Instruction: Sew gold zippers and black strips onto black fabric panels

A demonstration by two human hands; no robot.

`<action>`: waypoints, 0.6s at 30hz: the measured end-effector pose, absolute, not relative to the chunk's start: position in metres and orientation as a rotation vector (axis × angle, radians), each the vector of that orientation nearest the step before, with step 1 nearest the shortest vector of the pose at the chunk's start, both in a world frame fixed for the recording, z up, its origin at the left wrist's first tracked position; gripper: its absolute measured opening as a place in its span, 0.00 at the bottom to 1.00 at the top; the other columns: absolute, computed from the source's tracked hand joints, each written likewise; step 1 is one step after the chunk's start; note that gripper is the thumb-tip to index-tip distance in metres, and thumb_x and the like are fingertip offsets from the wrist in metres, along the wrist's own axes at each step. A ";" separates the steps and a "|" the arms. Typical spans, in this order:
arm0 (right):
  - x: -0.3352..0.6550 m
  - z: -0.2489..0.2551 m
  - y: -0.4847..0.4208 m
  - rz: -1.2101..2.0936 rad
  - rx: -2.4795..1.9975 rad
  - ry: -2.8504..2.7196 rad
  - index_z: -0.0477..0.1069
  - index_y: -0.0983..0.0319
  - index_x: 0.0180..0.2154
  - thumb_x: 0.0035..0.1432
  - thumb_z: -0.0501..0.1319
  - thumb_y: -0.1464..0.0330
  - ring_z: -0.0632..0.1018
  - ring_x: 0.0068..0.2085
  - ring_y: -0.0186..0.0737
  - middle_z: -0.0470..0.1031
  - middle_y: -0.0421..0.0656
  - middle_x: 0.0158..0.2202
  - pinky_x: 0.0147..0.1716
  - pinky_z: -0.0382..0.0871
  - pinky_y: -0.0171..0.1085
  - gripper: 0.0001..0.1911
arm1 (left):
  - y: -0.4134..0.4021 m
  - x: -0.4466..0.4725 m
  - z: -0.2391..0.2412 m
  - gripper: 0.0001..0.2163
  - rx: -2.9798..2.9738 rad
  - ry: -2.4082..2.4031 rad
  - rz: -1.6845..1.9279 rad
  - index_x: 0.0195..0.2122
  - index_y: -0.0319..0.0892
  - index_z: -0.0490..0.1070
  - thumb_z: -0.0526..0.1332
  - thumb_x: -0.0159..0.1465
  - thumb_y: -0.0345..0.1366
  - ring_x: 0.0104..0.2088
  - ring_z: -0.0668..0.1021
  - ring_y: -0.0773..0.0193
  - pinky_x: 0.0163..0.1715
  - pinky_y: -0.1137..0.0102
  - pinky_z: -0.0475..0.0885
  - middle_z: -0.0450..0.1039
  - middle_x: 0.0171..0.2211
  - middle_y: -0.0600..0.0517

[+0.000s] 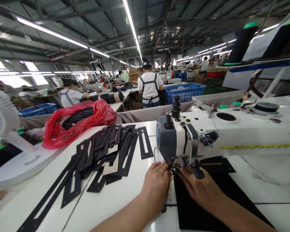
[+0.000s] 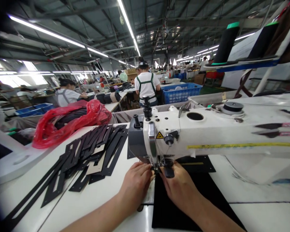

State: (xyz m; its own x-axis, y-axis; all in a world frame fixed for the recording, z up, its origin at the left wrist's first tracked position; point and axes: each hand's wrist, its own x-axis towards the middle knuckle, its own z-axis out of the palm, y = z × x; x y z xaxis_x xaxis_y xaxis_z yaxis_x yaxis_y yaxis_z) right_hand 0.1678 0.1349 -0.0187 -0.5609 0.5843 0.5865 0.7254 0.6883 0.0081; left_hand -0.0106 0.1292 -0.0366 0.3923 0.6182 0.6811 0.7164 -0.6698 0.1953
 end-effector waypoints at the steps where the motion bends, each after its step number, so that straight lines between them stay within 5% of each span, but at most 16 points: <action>1: 0.168 -0.020 0.136 -0.386 -1.042 -2.327 0.70 0.61 0.42 0.60 0.53 0.70 0.75 0.41 0.43 0.76 0.45 0.39 0.47 0.67 0.45 0.10 | 0.129 -0.011 -0.036 0.06 -2.532 -1.233 -1.155 0.28 0.39 0.69 0.56 0.60 0.25 0.38 0.78 0.57 0.42 0.59 0.73 0.76 0.34 0.46; 7: 0.183 -0.033 0.125 -0.693 -1.173 -2.345 0.65 0.69 0.50 0.59 0.54 0.58 0.69 0.52 0.53 0.70 0.54 0.51 0.52 0.61 0.55 0.24 | 0.104 -0.018 -0.028 0.13 -2.646 -1.570 -1.515 0.40 0.43 0.71 0.59 0.56 0.23 0.47 0.72 0.54 0.46 0.56 0.70 0.70 0.46 0.45; 15: 0.202 -0.037 0.028 -0.873 -1.230 -2.370 0.53 0.72 0.60 0.59 0.50 0.53 0.61 0.60 0.49 0.58 0.53 0.60 0.52 0.62 0.51 0.36 | 0.035 -0.010 -0.009 0.23 -2.525 -2.631 -2.698 0.50 0.36 0.61 0.64 0.56 0.39 0.45 0.75 0.53 0.40 0.61 0.73 0.67 0.49 0.36; 18: 0.199 -0.035 0.001 -0.820 -1.250 -2.366 0.49 0.72 0.61 0.59 0.49 0.53 0.59 0.61 0.48 0.57 0.52 0.60 0.53 0.60 0.51 0.37 | 0.025 -0.003 0.003 0.28 -2.407 -2.945 -2.707 0.48 0.34 0.62 0.69 0.51 0.41 0.39 0.77 0.58 0.32 0.69 0.72 0.73 0.41 0.40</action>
State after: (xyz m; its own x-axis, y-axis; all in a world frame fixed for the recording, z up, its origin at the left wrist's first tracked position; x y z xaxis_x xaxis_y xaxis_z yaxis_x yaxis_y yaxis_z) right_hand 0.1994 0.0008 -0.0353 -0.5546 0.6347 0.5381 0.8316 0.4459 0.3310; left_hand -0.0030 0.0247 0.0033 0.2338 0.9187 -0.3183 -0.2397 0.3717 0.8969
